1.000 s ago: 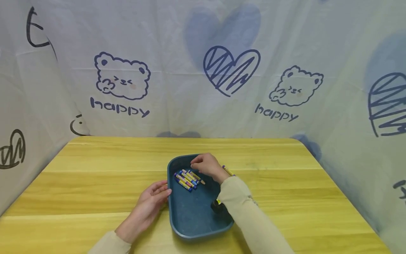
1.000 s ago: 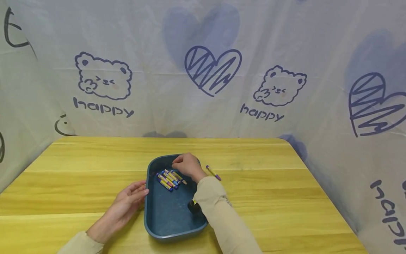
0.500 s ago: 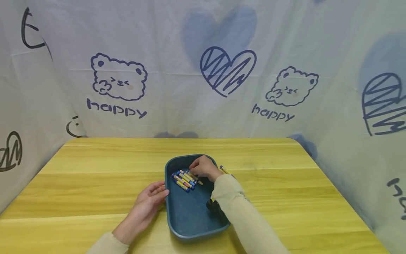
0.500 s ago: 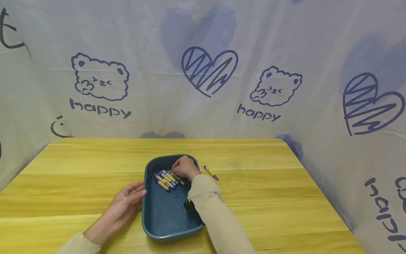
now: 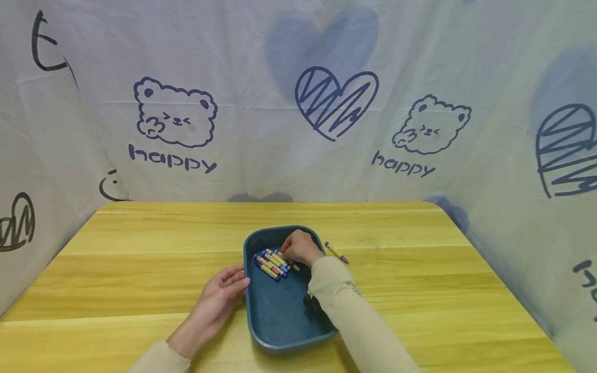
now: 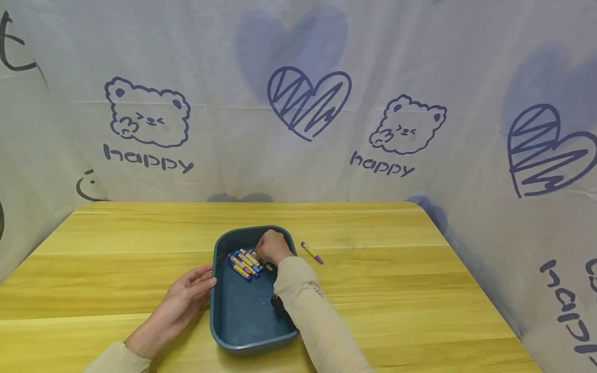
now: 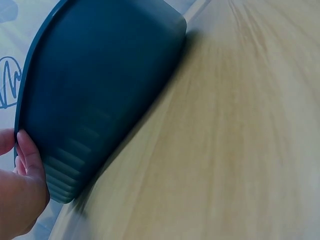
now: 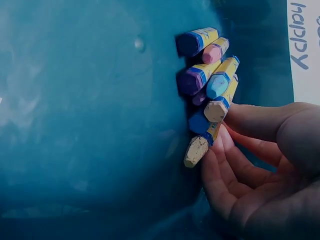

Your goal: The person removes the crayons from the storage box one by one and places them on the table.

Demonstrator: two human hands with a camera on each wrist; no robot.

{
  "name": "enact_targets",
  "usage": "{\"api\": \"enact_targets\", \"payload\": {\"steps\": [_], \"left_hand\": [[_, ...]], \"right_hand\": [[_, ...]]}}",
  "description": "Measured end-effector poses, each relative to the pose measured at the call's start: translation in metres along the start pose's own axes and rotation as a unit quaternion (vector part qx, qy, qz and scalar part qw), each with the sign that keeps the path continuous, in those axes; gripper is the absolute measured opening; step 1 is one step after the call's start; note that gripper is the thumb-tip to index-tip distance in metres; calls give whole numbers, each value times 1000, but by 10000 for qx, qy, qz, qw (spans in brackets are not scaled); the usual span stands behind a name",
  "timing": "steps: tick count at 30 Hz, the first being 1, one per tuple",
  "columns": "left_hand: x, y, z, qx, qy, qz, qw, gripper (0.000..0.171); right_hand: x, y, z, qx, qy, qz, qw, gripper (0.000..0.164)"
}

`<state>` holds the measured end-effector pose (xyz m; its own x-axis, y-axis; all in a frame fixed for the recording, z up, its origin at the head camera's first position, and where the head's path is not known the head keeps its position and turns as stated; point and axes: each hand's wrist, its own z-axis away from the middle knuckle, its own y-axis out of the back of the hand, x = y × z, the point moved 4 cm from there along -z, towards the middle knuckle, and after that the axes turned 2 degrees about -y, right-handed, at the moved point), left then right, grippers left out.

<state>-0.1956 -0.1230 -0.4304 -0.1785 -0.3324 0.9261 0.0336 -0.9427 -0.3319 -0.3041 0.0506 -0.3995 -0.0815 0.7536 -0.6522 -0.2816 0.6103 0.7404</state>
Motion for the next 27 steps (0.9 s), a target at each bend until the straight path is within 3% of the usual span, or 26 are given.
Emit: {"api": "enact_targets", "payload": {"steps": [11,22,27], "left_hand": [[-2,0,0,83,-45,66,9999,42],[0,-1,1,54,-77,112,9999,41],[0,-2,1,69,-78,111,9999,40]], "right_hand": [[-1,-1,-2,36,30,228,9997,4],[-4,7,1,178,282,-206,9992,10],[-5,6,1,60,327,-444,9985,12]]}}
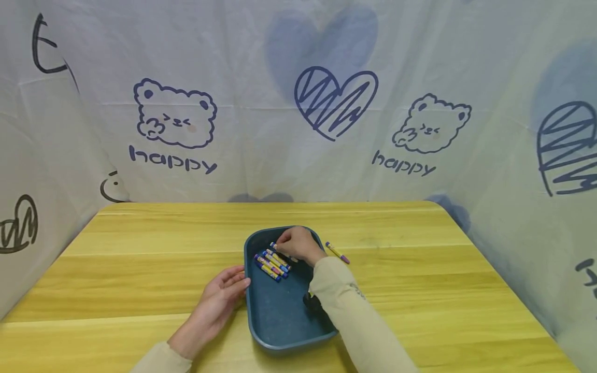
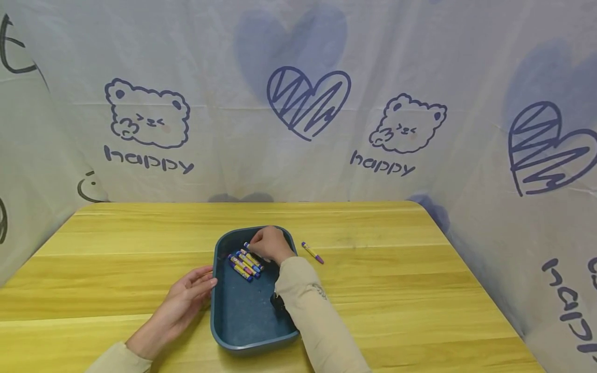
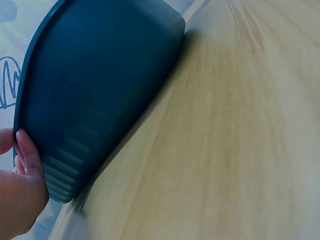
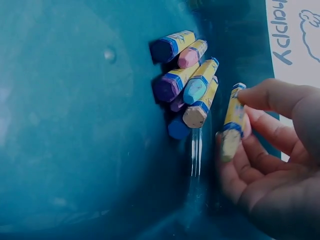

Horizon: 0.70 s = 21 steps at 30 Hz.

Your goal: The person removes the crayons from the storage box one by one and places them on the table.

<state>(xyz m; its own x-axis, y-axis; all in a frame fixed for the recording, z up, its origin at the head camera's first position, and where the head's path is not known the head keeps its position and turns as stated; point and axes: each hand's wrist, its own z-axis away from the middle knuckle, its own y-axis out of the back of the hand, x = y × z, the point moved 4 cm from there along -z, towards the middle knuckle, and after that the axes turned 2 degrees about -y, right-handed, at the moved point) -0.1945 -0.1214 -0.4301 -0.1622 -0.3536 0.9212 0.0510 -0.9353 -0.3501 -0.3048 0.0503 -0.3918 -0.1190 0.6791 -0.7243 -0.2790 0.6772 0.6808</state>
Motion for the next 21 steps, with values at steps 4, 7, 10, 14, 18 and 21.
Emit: {"api": "enact_targets", "payload": {"steps": [4,7,10,14,18,21], "left_hand": [[0,0,0,5,-17,12,10000,39],[0,0,0,-18,-28,15,10000,40],[0,0,0,-39,-31,13,10000,40],[0,0,0,-26,-13,33,10000,39],[0,0,0,-59,-44,27,10000,39],[-1,0,0,-70,-47,15,10000,40]], "right_hand": [[0,-1,-1,-37,9,-160,9999,13],[0,0,-1,-16,12,-269,9996,13],[-1,0,-1,35,45,-371,9993,13],[-3,2,0,175,201,-380,9989,14],[-5,4,0,378,415,-372,9977,15],[-6,5,0,471,481,-501,9965,15]]}}
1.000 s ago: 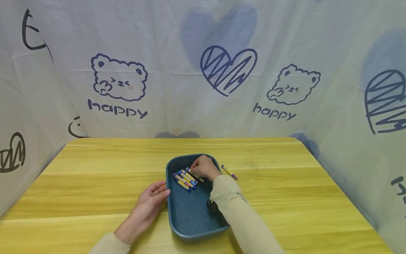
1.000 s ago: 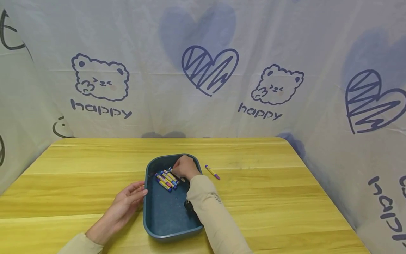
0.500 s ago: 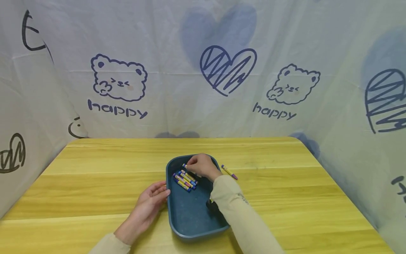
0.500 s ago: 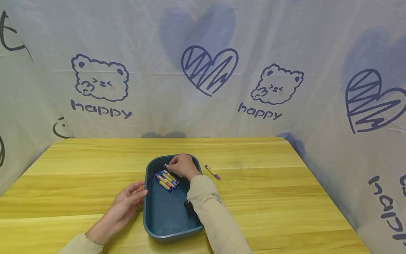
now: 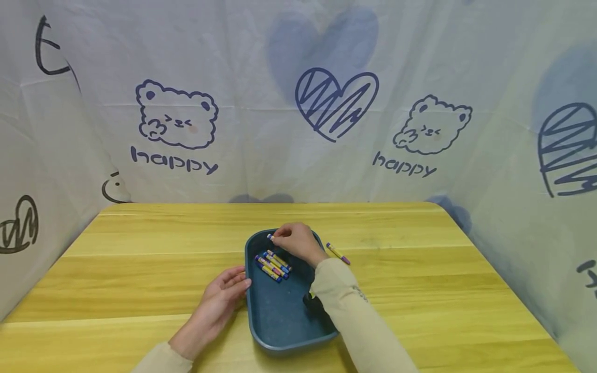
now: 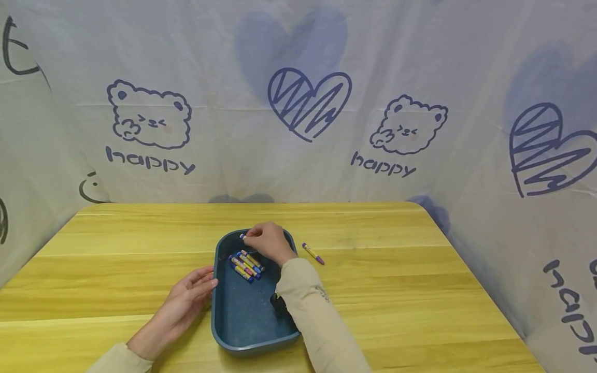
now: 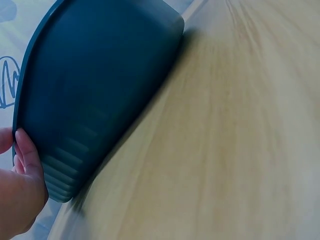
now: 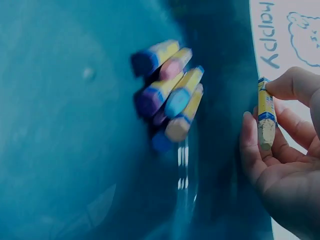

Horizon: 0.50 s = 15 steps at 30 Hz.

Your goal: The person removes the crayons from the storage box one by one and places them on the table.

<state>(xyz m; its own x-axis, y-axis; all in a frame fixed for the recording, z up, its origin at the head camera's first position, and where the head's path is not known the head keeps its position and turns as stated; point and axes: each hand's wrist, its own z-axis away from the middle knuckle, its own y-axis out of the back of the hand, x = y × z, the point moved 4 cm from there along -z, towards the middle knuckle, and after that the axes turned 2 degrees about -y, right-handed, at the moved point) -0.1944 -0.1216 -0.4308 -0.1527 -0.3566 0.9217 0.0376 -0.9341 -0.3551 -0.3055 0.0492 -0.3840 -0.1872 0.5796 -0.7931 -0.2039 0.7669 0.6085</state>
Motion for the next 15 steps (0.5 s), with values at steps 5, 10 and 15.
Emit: {"api": "enact_targets", "payload": {"steps": [5,10,15], "left_hand": [[-2,0,1,47,28,-7,10000,41],[-2,-1,2,74,51,-8,10000,42],[-1,0,1,75,77,-32,9999,42]], "right_hand": [[-3,3,0,124,26,-302,9995,16],[-10,18,1,371,108,-482,9981,14],[-17,42,3,588,66,-609,9964,15]]}}
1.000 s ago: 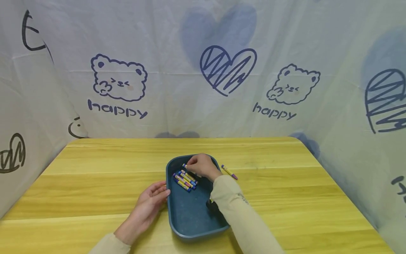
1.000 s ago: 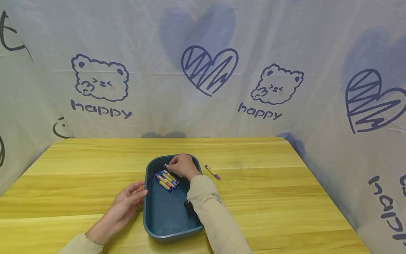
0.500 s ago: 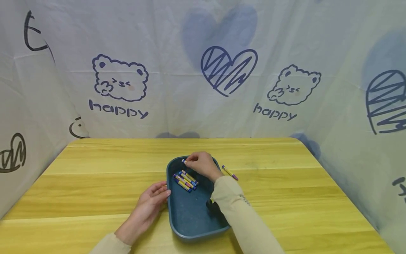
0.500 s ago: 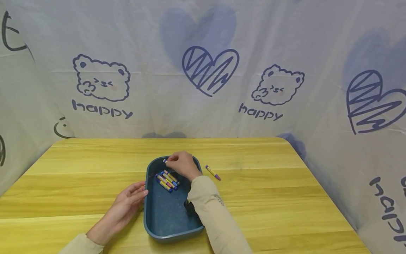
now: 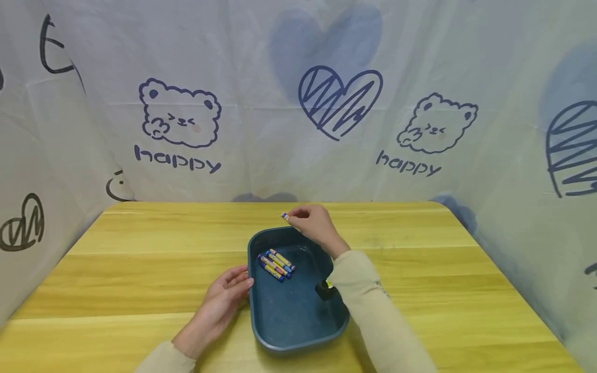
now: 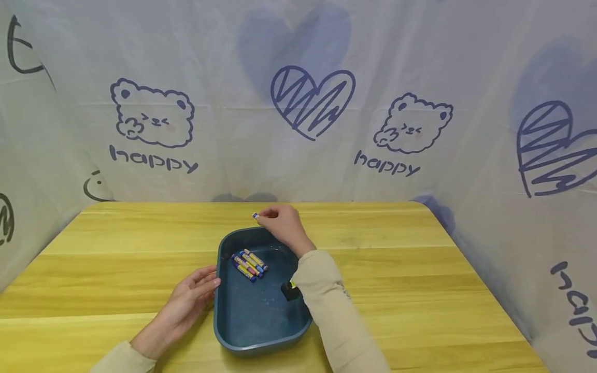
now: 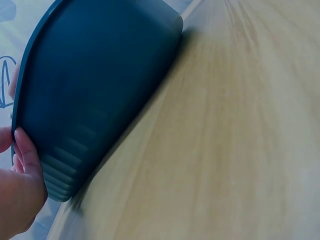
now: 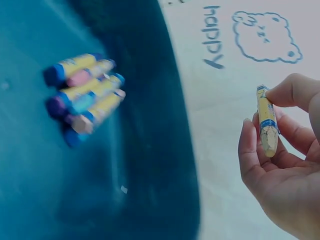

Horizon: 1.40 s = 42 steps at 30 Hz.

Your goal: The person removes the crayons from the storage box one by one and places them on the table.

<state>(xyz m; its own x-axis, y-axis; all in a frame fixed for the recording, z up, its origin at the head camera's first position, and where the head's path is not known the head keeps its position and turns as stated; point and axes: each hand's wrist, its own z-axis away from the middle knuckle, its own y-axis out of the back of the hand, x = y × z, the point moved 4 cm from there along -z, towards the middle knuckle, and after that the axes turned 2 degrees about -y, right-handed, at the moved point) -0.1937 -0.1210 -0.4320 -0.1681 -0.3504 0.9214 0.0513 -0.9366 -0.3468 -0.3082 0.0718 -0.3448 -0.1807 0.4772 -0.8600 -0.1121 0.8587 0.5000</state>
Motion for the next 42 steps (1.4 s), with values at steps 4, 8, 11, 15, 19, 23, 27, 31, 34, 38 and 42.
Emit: {"api": "enact_targets", "payload": {"steps": [4,8,11,15,19,23,27,31,34,38,42], "left_hand": [[1,-1,0,-16,5,5,10000,43],[1,-1,0,-12,2,26,10000,42],[1,-1,0,-6,-14,51,10000,41],[0,0,0,-8,-18,84,10000,41],[-1,1,-1,-36,9,56,10000,42],[-1,2,-1,-57,27,17,10000,43],[0,1,-1,-56,14,16,10000,43],[0,1,-1,-72,-9,15,10000,42],[0,2,-1,-81,-2,11,10000,42],[-1,1,-1,-49,-20,84,10000,41],[0,1,-1,-63,-82,115,9999,41]], "right_hand": [[-2,22,0,75,-141,26,9999,16],[6,43,0,149,-249,45,9996,16],[17,56,0,212,-373,144,9990,16],[37,68,1,254,-583,298,9975,18],[57,76,5,296,-592,457,9968,19],[77,82,9,285,-698,584,9954,21],[96,88,10,264,-890,784,9926,24],[106,92,14,224,-891,898,9917,24],[111,94,17,210,-873,862,9922,23],[117,96,20,218,-914,870,9918,21],[124,98,22,206,-1009,928,9903,22]]}}
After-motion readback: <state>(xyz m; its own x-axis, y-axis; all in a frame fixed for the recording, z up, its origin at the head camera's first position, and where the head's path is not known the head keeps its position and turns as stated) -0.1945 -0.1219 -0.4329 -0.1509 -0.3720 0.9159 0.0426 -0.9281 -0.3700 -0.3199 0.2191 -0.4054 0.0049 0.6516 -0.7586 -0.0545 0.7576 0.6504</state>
